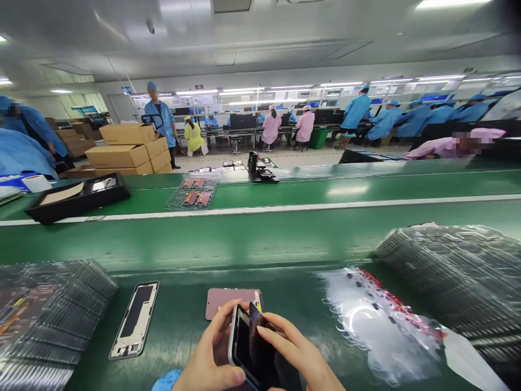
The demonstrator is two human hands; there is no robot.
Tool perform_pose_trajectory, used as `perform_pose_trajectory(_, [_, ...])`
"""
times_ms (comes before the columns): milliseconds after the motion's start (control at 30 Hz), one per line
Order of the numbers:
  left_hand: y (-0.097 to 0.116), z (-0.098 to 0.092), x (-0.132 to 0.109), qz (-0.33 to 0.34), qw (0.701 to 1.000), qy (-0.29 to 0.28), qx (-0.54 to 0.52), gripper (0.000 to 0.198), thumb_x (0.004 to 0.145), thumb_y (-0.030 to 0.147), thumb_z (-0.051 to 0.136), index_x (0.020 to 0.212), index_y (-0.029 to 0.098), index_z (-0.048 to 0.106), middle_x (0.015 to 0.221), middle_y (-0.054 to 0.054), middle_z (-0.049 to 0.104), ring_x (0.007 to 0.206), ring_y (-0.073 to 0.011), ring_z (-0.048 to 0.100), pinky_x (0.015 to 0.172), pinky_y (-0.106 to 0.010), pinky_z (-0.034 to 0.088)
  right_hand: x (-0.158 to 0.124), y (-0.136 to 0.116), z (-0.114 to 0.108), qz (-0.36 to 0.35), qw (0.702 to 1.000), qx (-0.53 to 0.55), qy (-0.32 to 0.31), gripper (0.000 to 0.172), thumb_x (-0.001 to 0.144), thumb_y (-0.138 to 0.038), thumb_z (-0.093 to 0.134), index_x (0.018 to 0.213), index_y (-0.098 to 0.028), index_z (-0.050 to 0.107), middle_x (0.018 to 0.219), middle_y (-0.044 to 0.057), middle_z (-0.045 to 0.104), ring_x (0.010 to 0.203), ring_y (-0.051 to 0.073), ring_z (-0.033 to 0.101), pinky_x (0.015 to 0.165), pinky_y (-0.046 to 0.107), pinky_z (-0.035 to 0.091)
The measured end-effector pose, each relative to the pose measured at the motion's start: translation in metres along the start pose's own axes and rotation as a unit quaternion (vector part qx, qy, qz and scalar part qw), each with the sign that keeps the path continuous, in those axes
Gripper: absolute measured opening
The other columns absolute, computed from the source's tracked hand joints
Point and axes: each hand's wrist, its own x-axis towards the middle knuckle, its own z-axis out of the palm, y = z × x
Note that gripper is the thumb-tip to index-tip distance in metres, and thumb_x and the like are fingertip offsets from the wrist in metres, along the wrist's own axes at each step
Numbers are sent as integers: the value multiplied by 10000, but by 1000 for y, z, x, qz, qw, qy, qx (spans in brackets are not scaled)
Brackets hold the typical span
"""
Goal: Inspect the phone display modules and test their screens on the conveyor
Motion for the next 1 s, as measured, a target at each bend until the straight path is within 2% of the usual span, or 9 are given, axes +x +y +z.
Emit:
perform_pose_trajectory(167, [2,9,2,-11,1000,-12,-21,853,644,397,889,1401,343,500,1401,-126,569,1314,-348,515,1074,-464,438,-3,5,10,-40,998,-55,4,729,822,-547,731,1448,-260,493,1396,193,560,1220,335,598,951,393,550])
perform_pose_trajectory(300, [7,13,1,-29,999,-14,-11,852,634,426,893,1385,343,498,1368,-130,590,1272,-336,554,1030,-438,472,-1,2,10,-44,996,-75,16,707,832,-567,709,1437,-261,508,1366,187,589,1180,330,628,917,389,569])
perform_pose_trajectory(467, [7,15,1,-31,999,-18,-13,913,615,410,909,1401,309,456,1286,-156,634,1189,-331,615,964,-428,506,-1,-1,11,-46,994,-97,11,637,896,-560,632,1429,-232,514,1379,185,577,1219,305,604,960,358,546])
perform_pose_trajectory(733, [5,13,4,-24,999,-21,-28,881,634,374,907,1396,330,468,1286,-148,640,1177,-315,630,942,-410,524,0,-2,12,-73,987,-143,24,606,942,-597,528,1394,-194,534,1345,198,596,1209,285,614,955,334,548])
perform_pose_trajectory(1000, [11,19,3,-21,999,-30,-35,816,677,365,882,1391,335,487,1284,-140,649,1229,-314,600,1007,-432,494,7,-8,9,-94,981,-165,31,575,954,-584,517,1357,-175,555,1309,203,616,1177,271,636,940,316,556])
